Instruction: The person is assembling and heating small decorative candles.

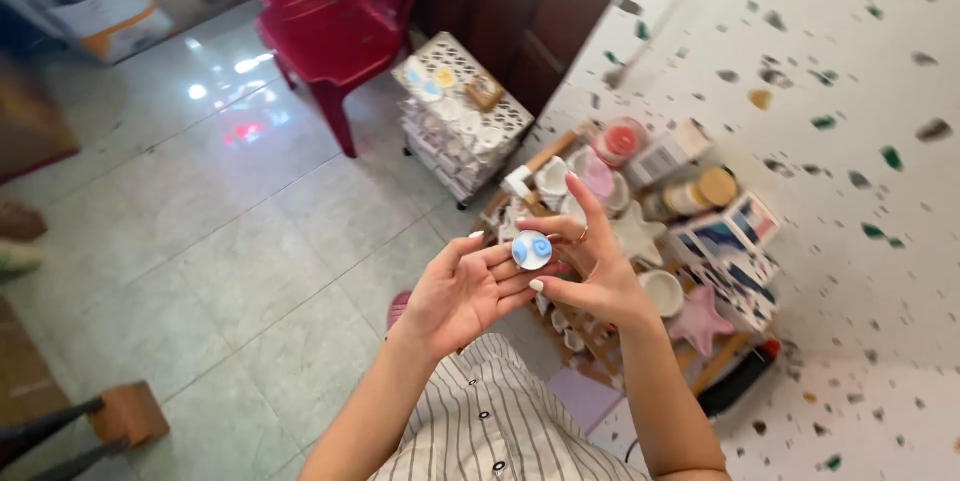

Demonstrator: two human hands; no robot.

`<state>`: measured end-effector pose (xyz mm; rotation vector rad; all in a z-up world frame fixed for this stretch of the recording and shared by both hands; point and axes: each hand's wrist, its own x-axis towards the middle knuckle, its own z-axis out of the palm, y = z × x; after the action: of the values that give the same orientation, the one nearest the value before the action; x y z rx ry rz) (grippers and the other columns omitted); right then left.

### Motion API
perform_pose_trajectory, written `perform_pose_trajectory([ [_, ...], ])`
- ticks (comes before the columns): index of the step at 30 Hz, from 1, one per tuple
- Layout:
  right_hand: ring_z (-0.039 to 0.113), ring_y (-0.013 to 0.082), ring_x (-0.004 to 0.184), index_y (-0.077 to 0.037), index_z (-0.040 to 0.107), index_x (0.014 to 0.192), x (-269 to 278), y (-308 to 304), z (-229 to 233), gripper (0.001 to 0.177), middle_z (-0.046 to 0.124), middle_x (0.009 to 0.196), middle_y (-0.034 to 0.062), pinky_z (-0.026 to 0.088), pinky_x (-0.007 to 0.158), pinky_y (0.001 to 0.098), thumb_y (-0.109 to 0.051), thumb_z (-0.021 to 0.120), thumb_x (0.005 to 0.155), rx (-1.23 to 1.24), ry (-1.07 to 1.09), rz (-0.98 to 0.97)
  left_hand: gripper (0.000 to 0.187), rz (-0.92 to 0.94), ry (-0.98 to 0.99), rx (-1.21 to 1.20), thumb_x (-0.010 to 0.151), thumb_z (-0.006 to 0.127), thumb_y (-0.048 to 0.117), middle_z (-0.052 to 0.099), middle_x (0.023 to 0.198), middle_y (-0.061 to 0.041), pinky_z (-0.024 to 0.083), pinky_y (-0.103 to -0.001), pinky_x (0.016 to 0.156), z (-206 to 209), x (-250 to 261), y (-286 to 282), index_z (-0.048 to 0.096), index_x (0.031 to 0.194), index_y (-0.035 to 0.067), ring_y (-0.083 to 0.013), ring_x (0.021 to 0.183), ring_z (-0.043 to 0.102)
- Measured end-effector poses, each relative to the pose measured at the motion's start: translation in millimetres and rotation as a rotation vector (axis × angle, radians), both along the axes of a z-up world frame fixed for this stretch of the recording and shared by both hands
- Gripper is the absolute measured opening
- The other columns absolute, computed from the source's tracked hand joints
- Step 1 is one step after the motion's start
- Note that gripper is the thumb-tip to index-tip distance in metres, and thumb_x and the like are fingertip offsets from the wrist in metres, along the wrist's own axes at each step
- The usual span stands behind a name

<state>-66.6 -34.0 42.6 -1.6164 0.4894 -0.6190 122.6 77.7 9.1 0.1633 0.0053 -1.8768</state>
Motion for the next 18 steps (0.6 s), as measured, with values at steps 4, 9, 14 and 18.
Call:
perform_pose_trajectory([
  [4,0.065,0.0235,0.125,-0.014,0.006,0.168,73.4,8.8,-9.9,0.114,0.067,0.133,0.0185,0.053,0.103,0.0370,0.005,0.079,0.083,0.124,-0.044,0.162,0.065,0.118,-0.058,-0.008,0.105,0.043,0.038,0.052,0.150,-0.022,0.037,-0.045,0.122,-7.9,50.3,39.1,0.041,0.151,-0.009,-0.0287,0.138,0.053],
  [9,0.070,0.0276,0.121,-0.013,0.009,0.170,191.9,38.3,-8.8,0.120,0.072,0.121,0.0189,0.057,0.106,0.0434,0.003,0.087,0.080,0.184,-0.267,0.231,0.044,0.660,-0.839,0.064,0.102,0.063,0.018,0.065,0.128,-0.023,0.057,-0.040,0.102,-26.3,113.2,87.5,0.058,0.138,-0.005,-0.0262,0.116,0.070],
  [14,0.071,0.0287,0.116,-0.014,0.009,0.170,334.8,109.1,2.3,0.124,0.072,0.119,0.0196,0.059,0.103,0.0455,0.000,0.090,0.077,0.303,-0.359,0.312,0.041,1.158,-1.133,0.069,0.096,0.073,0.002,0.063,0.124,-0.011,0.064,-0.033,0.089,3.3,215.8,142.1,0.064,0.136,0.000,-0.0206,0.113,0.068],
  [18,0.072,0.0292,0.114,-0.014,0.008,0.169,437.0,167.4,1.8,0.125,0.072,0.118,0.0200,0.061,0.101,0.0460,-0.003,0.092,0.077,0.358,-0.386,0.392,0.040,1.390,-1.142,0.046,0.094,0.074,-0.002,0.058,0.128,-0.008,0.065,-0.033,0.092,1.0,300.0,193.7,0.067,0.133,0.002,-0.0195,0.118,0.064],
])
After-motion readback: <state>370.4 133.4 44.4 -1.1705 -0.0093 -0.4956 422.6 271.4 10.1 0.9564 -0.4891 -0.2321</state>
